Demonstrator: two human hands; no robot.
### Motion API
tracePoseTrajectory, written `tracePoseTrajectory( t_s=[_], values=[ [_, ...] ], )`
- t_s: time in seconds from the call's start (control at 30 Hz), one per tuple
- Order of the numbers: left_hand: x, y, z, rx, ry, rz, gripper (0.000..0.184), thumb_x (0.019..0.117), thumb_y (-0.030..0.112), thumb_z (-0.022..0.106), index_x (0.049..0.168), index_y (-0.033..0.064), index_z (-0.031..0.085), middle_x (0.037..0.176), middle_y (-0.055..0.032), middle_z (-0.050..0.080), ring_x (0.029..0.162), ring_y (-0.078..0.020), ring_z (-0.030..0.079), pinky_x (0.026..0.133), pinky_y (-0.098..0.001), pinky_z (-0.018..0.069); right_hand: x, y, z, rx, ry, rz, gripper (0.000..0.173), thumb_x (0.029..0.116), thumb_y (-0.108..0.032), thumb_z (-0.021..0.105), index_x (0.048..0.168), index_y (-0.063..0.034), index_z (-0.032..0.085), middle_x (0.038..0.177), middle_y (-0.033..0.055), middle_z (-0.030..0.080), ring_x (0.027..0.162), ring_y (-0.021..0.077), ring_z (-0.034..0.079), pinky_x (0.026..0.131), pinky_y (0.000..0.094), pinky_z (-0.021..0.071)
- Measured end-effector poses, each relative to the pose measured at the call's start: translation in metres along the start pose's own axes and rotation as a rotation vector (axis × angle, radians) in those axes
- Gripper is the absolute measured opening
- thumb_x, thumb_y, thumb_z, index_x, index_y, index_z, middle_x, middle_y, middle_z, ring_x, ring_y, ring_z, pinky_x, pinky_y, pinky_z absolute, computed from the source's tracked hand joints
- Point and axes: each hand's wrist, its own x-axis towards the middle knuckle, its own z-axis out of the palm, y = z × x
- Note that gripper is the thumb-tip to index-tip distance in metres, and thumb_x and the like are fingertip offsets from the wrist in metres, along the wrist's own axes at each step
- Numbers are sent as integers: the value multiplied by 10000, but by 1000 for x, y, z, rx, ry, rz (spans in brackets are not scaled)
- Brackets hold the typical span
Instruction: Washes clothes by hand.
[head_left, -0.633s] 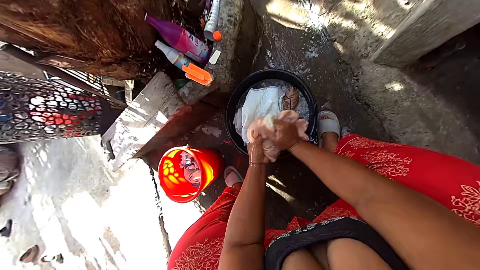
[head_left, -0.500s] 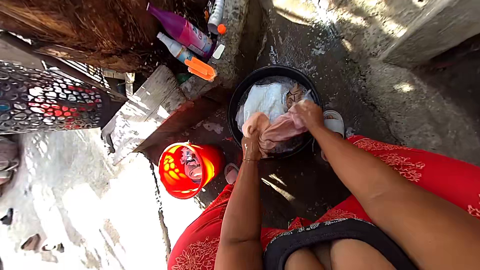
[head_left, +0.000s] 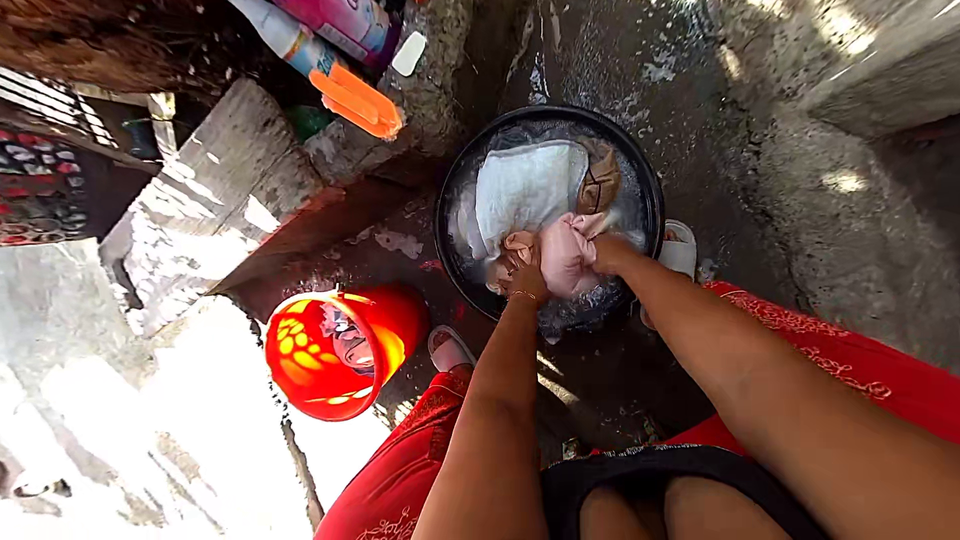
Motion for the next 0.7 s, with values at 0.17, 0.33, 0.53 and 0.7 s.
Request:
tracePoseTrajectory(
  t_s=[0.17, 0.33, 0.53, 0.7],
  values=[
    [24, -9, -4, -90, -104, -32, 671, 949, 133, 674, 1515, -90, 390, 1577, -327, 360, 1459, -482, 371, 1161, -632, 342, 4, -18, 1, 42, -230, 123, 465, 1015, -186, 632, 1391, 75, 550, 1412, 310, 559, 1347, 474, 511, 1098, 673, 374],
    [30, -17, -3, -129, -167, -39, 576, 1030, 182, 578, 1518, -70, 404, 1565, -276, 423, 1473, -427, 387, 1196, -588, 314, -8, -39, -3, -155, -388, 234, 488, 1093, -193, 462, 1466, 122, 445, 1548, 321, 423, 1475, 469, 370, 1186, 629, 286],
    [-10, -18, -45, 81, -267, 153, 541, 1004, 221, 632, 1410, -115, 511, 1499, -329, 464, 1428, -472, 425, 1156, -638, 343, -27, -46, 1, -319, -322, 188, 482, 1069, -239, 520, 1394, 118, 534, 1504, 324, 474, 1436, 485, 415, 1142, 670, 327],
    [-58, -41, -21, -474, 168, 409, 1257, 697, 217, 950, 1639, 13, 142, 1683, -271, 166, 1552, -407, 231, 1257, -531, 252, -85, -88, -24, -18, 50, 88, 680, 914, -330, 743, 1437, 31, 499, 1369, 302, 584, 1279, 476, 564, 1027, 673, 444]
  ],
)
